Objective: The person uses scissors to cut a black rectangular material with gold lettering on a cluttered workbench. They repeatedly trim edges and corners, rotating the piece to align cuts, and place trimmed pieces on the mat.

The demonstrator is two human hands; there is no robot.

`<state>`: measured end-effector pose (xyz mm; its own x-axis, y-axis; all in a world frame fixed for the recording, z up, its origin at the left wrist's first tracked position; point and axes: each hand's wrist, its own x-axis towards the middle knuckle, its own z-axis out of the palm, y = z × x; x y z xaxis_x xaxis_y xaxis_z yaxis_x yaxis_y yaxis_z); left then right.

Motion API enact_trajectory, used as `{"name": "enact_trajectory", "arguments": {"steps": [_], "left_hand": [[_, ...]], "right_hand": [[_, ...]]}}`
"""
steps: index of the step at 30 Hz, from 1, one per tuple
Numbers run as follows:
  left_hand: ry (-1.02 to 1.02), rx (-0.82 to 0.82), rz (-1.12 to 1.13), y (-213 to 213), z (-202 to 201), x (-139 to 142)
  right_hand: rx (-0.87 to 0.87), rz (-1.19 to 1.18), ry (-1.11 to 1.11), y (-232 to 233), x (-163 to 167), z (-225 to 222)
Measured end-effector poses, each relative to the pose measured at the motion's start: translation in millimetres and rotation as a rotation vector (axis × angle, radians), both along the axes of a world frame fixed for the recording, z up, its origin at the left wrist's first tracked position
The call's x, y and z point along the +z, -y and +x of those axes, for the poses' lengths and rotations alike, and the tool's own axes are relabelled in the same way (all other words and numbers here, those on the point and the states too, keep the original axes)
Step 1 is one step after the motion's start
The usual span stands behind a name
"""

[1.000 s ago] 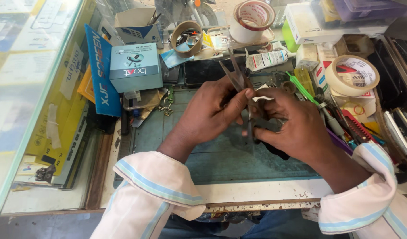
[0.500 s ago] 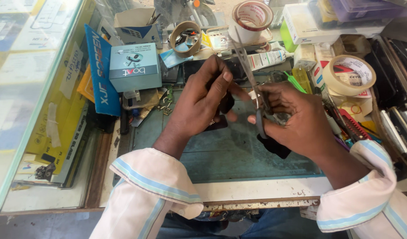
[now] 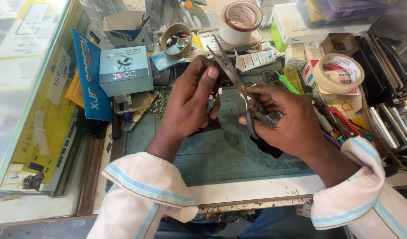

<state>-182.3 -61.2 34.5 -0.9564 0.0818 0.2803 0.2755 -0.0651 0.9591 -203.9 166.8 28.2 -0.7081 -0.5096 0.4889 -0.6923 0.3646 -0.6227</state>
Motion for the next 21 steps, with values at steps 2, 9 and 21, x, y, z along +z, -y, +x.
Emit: {"name": "enact_trajectory", "arguments": {"steps": [2, 9, 21], "left_hand": [[-0.016, -0.023, 0.018, 0.2, 0.6, 2.3], [-0.116, -0.082, 0.073, 0.8, -1.2, -0.9], [-0.058, -0.097, 0.038, -2.8, -5.6, -6.5]], "right_hand": [[0.004, -0.004, -0.013, 0.0, 0.6, 1.1], [0.031, -0.034, 0.012, -1.6, 1.7, 4.5], [0.025, -0.033, -0.017, -3.2, -0.7, 2.7]]}}
